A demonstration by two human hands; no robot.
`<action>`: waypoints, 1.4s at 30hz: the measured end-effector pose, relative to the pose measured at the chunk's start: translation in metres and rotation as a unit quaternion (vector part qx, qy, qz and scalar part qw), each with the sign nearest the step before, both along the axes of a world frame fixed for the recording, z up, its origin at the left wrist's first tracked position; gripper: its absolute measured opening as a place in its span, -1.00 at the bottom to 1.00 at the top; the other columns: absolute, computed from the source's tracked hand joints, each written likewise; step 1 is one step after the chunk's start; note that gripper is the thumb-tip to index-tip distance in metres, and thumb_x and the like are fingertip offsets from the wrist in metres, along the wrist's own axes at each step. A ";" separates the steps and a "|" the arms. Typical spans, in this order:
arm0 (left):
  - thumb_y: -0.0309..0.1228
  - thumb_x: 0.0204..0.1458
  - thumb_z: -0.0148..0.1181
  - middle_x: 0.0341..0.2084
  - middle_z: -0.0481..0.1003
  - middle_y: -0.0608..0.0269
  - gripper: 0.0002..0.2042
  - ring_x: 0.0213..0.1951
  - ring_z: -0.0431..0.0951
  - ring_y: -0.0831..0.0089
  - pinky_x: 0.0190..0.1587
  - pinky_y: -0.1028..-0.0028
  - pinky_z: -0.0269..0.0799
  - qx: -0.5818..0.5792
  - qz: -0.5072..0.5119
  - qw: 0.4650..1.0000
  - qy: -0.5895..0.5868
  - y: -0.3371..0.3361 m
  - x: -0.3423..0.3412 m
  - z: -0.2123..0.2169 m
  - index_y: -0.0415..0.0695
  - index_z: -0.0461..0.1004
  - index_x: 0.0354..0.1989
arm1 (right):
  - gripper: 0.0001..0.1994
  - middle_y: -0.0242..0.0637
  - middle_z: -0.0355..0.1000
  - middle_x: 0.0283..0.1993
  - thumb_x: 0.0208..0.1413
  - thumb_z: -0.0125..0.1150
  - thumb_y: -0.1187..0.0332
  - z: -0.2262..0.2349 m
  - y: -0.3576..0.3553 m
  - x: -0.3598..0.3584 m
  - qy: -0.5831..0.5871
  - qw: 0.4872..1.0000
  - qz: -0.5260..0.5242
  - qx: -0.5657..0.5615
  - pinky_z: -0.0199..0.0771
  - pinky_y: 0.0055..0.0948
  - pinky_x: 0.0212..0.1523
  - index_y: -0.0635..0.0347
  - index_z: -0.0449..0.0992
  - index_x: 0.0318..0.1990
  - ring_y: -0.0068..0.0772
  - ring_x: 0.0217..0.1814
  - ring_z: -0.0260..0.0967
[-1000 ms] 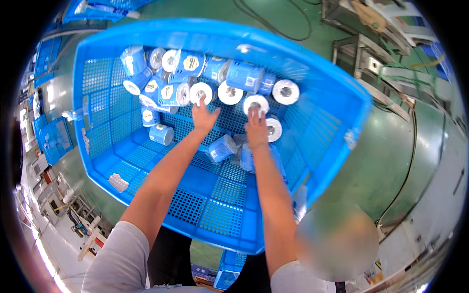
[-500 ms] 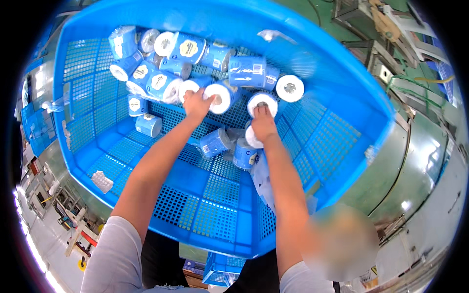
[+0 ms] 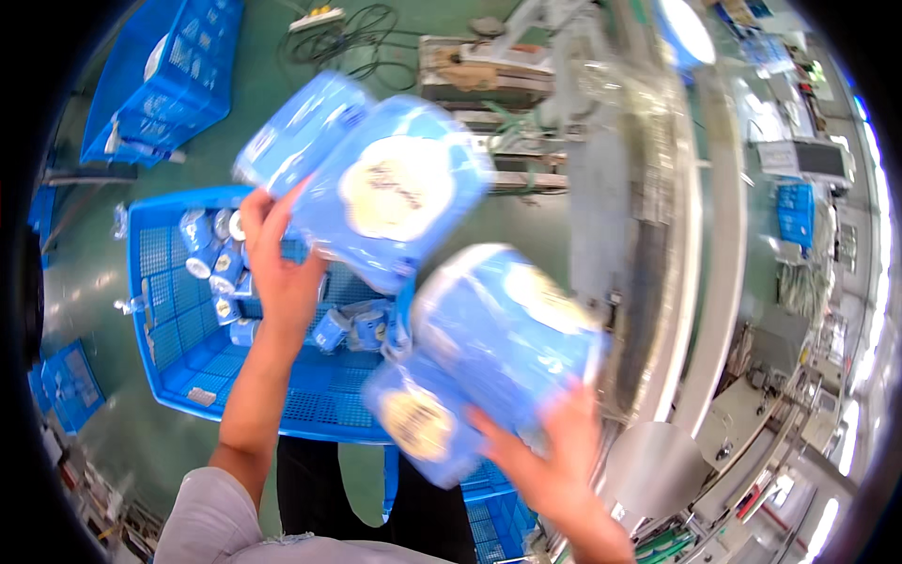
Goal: The person repeatedly picks up packs of toilet paper rolls from a blue plastic basket and places them onto a nearby conveyor belt. The person handles the rolls by hand, moving them in small batches from the basket to the belt.
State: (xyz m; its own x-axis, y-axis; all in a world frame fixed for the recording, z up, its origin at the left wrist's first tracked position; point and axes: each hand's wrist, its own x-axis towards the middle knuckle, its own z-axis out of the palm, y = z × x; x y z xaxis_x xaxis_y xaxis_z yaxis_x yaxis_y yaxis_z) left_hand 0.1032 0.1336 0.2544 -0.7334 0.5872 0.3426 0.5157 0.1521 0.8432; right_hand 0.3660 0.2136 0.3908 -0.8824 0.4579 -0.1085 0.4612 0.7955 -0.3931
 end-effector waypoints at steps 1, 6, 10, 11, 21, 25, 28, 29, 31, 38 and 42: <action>-0.40 -0.35 0.38 -0.17 0.24 0.11 -0.46 -0.12 0.28 0.19 0.00 0.34 0.19 0.016 -0.054 0.998 0.026 0.033 0.018 0.031 -0.03 0.49 -0.03 | -0.58 -0.16 0.32 0.00 -0.28 0.40 0.43 0.023 0.009 0.043 0.010 0.996 -0.081 0.023 0.33 -0.17 0.02 0.03 0.56 -0.12 -0.06 0.03 0.29; -0.25 -0.32 0.37 -0.17 0.27 0.10 -0.54 -0.10 0.31 0.17 -0.06 0.21 0.21 0.100 -0.264 0.957 0.074 0.162 0.143 0.139 0.01 0.53 -0.11 | -0.76 -0.11 0.26 0.04 -0.18 0.34 0.43 0.144 0.049 0.188 -0.219 0.913 -0.021 0.343 0.37 -0.17 0.00 0.15 0.55 -0.26 -0.04 0.08 0.27; -0.23 -0.31 0.31 -0.25 0.35 0.09 -0.68 -0.10 0.30 0.15 -0.07 0.25 0.13 -0.073 -0.375 0.908 0.171 0.215 0.221 0.161 -0.10 0.59 -0.34 | -0.76 -0.17 0.26 0.02 -0.22 0.32 0.39 0.129 0.055 0.235 -0.303 0.931 -0.020 0.203 0.35 -0.17 -0.03 0.11 0.54 -0.30 -0.03 0.10 0.23; -0.21 -0.28 0.26 -0.25 0.37 0.08 -0.70 -0.10 0.29 0.16 -0.09 0.26 0.13 -0.134 -0.392 0.885 0.212 0.224 0.237 0.160 -0.12 0.59 -0.37 | -0.78 -0.16 0.26 0.00 -0.21 0.31 0.38 0.116 0.056 0.243 -0.297 0.940 -0.032 0.167 0.35 -0.17 -0.03 0.12 0.54 -0.31 -0.03 0.10 0.23; -0.39 -0.10 0.10 0.01 0.28 -0.01 -0.56 0.12 0.19 0.06 0.10 0.13 0.08 0.115 -0.235 0.950 0.172 0.232 0.230 0.093 -0.09 0.36 0.05 | -0.63 -0.04 0.12 0.24 -0.18 0.09 0.61 0.070 0.041 0.170 -0.242 0.940 -0.055 0.233 0.02 0.11 0.24 0.00 0.54 -0.16 0.16 0.32 -0.02; -0.55 -0.23 0.10 -0.04 0.37 0.20 -0.59 -0.06 0.37 0.19 -0.04 0.23 0.24 0.192 -0.270 0.943 0.038 0.115 0.143 -0.003 0.10 0.49 -0.12 | -0.81 -0.13 0.37 -0.18 -0.19 0.00 0.61 0.000 -0.016 0.097 0.146 0.977 -0.155 0.010 0.27 -0.16 -0.04 0.18 0.49 -0.39 -0.13 -0.12 0.29; -0.61 -0.17 0.06 -0.07 0.37 0.13 -0.66 -0.04 0.35 0.09 0.00 0.23 0.24 -0.016 -0.095 0.995 -0.038 0.004 0.090 -0.129 -0.04 0.47 -0.16 | -0.78 -0.22 0.42 -0.20 -0.11 0.11 0.66 -0.136 -0.071 -0.026 0.218 0.908 -0.256 -0.251 0.32 -0.37 -0.04 0.20 0.53 -0.29 -0.25 -0.09 0.36; -0.66 -0.20 0.05 -0.08 0.37 0.06 -0.63 -0.03 0.34 0.05 0.04 0.23 0.24 -0.081 -0.022 0.993 -0.081 -0.035 0.071 -0.171 -0.10 0.44 -0.14 | -0.75 -0.18 0.38 -0.09 0.00 0.09 0.61 -0.204 -0.097 -0.055 0.242 0.836 -0.312 -0.382 0.31 -0.40 0.02 0.25 0.48 -0.13 -0.26 -0.01 0.34; -0.64 -0.20 0.06 -0.07 0.35 -0.01 -0.58 -0.01 0.33 0.01 0.08 0.20 0.23 -0.197 0.061 0.975 -0.087 -0.128 0.043 -0.263 -0.16 0.36 -0.05 | -0.57 -0.07 0.25 0.10 0.01 0.12 0.55 -0.339 -0.142 -0.108 0.186 0.769 -0.367 -0.489 0.25 -0.36 0.12 0.29 0.29 0.10 -0.21 0.15 0.22; -0.62 -0.18 0.07 -0.09 0.36 -0.09 -0.55 -0.01 0.33 -0.04 0.05 0.19 0.26 -0.291 0.079 0.951 -0.075 -0.187 -0.030 -0.468 -0.21 0.28 0.00 | -0.46 0.22 0.12 0.17 -0.04 0.07 0.50 -0.640 -0.094 -0.204 -0.043 0.937 -0.346 -0.005 0.04 -0.08 0.25 0.34 0.15 0.17 0.16 0.24 0.05; -0.43 0.04 0.00 -0.16 0.40 -0.09 -0.68 -0.09 0.38 -0.03 -0.02 0.22 0.31 -0.272 0.201 0.926 -0.169 -0.147 -0.074 -0.566 -0.24 0.32 -0.02 | -0.54 0.18 0.11 0.21 0.08 -0.02 0.45 -0.713 -0.009 -0.219 -0.021 0.943 -0.286 0.168 0.16 -0.15 0.19 0.43 0.16 0.14 0.11 0.23 0.09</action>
